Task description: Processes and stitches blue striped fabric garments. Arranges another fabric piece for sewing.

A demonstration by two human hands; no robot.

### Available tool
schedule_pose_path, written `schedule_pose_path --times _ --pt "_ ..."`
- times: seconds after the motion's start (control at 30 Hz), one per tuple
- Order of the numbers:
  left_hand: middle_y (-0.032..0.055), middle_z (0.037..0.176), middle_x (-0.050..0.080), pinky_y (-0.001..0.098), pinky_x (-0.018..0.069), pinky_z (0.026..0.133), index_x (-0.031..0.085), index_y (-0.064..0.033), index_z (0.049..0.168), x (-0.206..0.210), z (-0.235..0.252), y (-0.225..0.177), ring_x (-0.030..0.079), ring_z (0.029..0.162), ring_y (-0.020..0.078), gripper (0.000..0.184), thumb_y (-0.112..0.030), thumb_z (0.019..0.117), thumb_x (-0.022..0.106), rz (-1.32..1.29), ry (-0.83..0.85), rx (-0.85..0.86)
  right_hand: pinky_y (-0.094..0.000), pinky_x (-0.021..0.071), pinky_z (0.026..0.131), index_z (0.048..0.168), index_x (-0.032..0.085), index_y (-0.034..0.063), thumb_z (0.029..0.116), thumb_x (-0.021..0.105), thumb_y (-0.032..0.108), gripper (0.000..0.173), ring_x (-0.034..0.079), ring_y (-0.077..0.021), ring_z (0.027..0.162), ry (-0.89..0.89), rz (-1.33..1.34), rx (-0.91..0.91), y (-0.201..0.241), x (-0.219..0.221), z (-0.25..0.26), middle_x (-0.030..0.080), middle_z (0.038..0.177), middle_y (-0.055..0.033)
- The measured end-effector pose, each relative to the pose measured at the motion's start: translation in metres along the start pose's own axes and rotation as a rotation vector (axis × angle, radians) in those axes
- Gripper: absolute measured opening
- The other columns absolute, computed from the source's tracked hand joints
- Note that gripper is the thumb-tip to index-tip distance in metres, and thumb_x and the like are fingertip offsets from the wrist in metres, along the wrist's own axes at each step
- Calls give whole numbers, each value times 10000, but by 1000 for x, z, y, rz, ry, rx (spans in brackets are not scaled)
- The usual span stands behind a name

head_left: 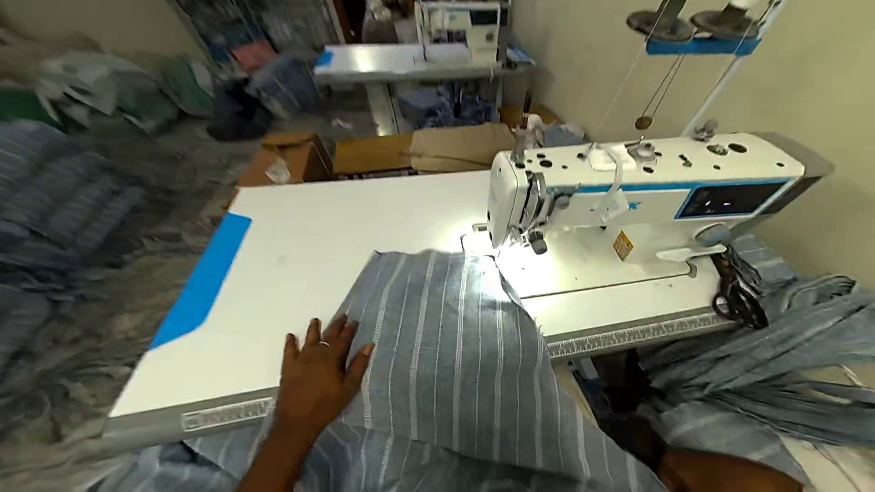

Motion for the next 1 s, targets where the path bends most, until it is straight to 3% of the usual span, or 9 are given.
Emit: schedule_pose_path --times 0.07,0.17,0.23,0.3,0.37,0.57,0.7,1.0 --pt "123 1523 554 806 170 1149 631 -126 1424 -4 -6 -3 359 1481 495 748 -671 999 345 -21 -7 -45 -657 525 838 1055 733 13 935 756 317 328 684 -397 895 -118 -23 46 29 -51 7 708 934 -213" --pt "214 1509 538 860 139 1105 641 -99 1402 -27 -27 -15 331 1448 593 739 -663 976 425 -59 -19 -182 -585 559 844 1143 751 123 1004 666 318 255 705 -303 920 -569 -11 53 89 -147 28 736 987 -114" --pt "284 1536 474 878 116 1084 626 -76 1415 -38 -55 -31 278 1445 644 771 -675 958 461 -102 68 -308 -580 565 834 1160 735 80 1019 647 337 307 711 -312 935 -873 33 -53 127 -193 59 738 1025 -132" --pt "333 1596 351 875 46 1097 551 -60 1486 -38 -79 -49 189 1469 660 848 -707 942 499 -136 194 -382 -562 554 934 1255 695 45 1015 630 368 409 698 -320 1057 -1007 107 -80 153 -222 102 726 1128 -151" --pt "363 1623 260 863 31 1109 469 -41 1542 -30 -87 -61 156 1483 652 932 -741 928 488 -134 229 -402 -531 565 892 1252 699 46 1010 628 348 393 691 -317 1030 -1107 97 -61 167 -231 129 703 1105 -154" --pt "331 1613 317 877 107 1083 461 -64 1552 -8 -42 -42 219 1489 611 938 -763 931 396 -72 112 -296 -465 587 772 1191 739 91 1049 541 295 318 693 -277 936 -1214 4 -7 172 -218 135 676 1039 -127" --pt "258 1654 295 830 102 1136 408 -133 1593 7 4 -12 201 1523 552 951 -813 940 280 11 159 -249 -432 583 738 1171 751 97 1047 541 288 309 687 -250 888 -1246 -33 -32 170 -216 134 668 978 -106" --pt "277 1651 284 833 127 1130 362 -145 1607 26 123 25 208 1522 550 985 -841 933 185 50 244 -112 -403 576 705 1173 763 111 1045 530 261 306 677 -233 848 -1246 -59 -49 168 -218 134 658 956 -97"
Point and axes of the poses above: each hand's wrist, its own z-axis towards the middle knuckle, its own x-axis out of the palm, y = z × x, the point moved 6 cm from there along z, towards the middle knuckle
